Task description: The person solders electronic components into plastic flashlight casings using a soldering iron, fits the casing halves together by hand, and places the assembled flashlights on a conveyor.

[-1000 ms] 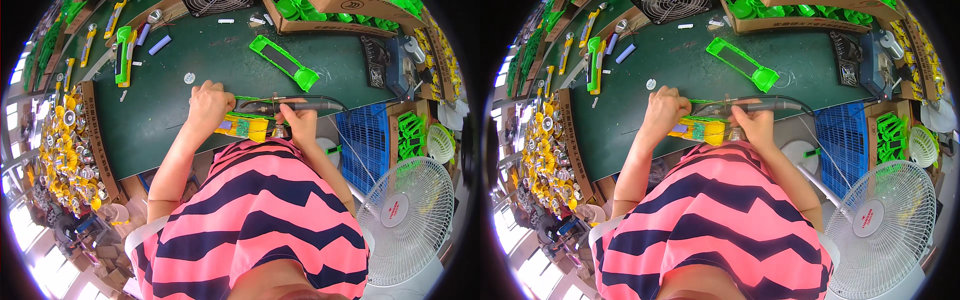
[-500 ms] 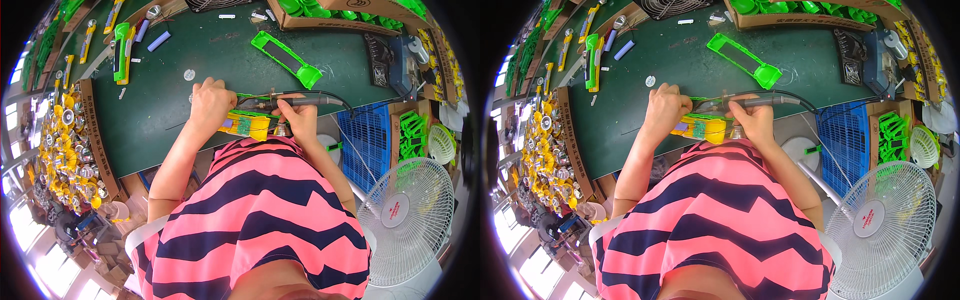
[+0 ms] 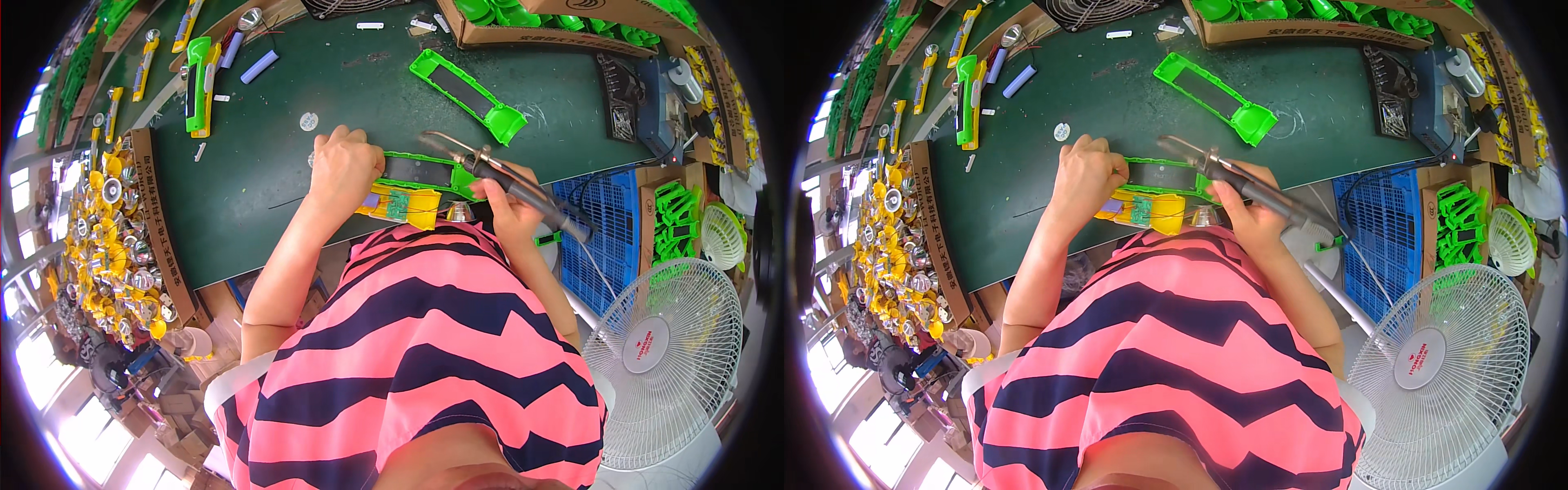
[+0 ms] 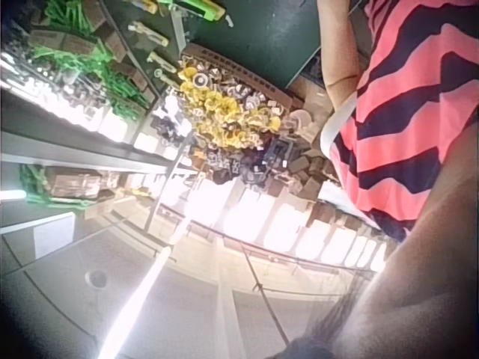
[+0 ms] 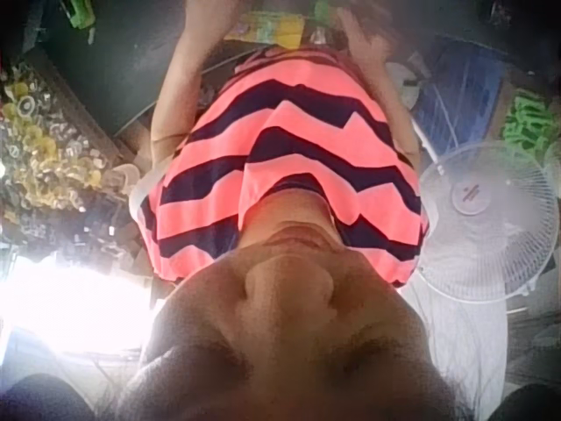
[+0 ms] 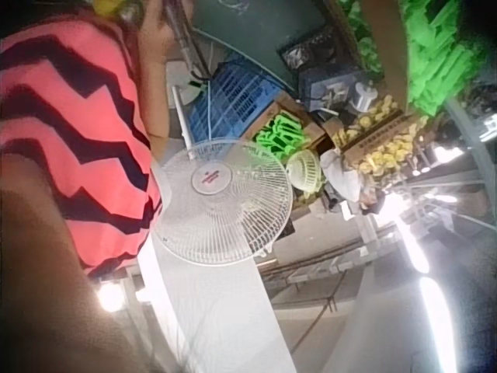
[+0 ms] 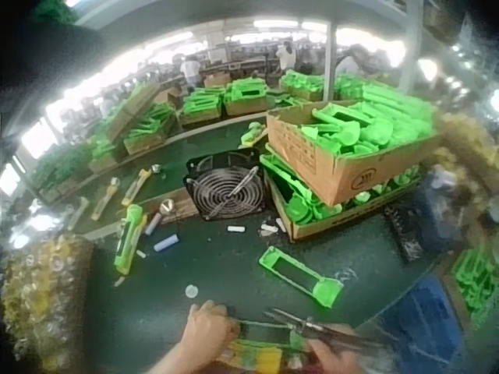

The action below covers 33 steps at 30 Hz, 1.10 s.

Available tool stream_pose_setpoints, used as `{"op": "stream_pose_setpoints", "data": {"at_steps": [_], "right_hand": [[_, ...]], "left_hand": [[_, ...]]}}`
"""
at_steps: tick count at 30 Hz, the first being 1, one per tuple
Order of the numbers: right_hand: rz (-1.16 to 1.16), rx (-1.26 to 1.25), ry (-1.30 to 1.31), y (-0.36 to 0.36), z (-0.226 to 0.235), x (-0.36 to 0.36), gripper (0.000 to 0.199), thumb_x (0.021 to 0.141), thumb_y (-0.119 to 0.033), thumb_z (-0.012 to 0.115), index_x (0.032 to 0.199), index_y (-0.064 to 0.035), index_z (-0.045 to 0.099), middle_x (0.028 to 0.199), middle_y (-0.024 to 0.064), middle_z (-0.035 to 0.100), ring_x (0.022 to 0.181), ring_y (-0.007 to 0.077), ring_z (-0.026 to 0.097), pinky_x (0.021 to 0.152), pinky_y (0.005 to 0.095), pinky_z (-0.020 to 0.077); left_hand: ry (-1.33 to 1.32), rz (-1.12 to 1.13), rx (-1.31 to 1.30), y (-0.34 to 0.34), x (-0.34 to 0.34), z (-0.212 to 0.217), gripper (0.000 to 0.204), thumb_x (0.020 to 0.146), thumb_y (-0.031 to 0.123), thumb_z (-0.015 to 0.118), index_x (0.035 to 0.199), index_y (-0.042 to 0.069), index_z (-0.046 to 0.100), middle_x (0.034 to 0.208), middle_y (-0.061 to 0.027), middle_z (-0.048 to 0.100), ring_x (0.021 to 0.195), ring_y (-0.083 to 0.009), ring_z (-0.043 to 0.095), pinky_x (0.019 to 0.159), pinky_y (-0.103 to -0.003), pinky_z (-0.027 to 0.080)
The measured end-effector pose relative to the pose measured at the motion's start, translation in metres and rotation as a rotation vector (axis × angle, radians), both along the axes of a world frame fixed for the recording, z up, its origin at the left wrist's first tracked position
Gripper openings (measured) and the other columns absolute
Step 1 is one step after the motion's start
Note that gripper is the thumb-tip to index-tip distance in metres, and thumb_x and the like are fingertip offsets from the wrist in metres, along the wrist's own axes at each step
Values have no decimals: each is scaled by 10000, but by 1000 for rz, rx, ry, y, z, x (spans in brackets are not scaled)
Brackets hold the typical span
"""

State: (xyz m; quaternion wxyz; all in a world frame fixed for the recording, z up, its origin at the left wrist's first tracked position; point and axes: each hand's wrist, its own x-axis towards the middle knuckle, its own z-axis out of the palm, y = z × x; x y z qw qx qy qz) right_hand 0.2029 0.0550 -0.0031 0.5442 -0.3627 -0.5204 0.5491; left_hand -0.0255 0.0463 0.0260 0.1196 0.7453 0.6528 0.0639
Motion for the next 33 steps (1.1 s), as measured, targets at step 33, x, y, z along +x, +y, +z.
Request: {"op": "stream_pose_setpoints", "data": {"at_steps": [33], "right_hand": [[96,412,-754,10,-5,32,482,661,-149,721,1086,-53,516,1042,85,611,956,254,586,995,474,304]], "left_hand": [[-355,48,246,-11,8,57,101,690,59,601,780,52,646,693,-63,520,737,-234,492,681,-365,395]]}}
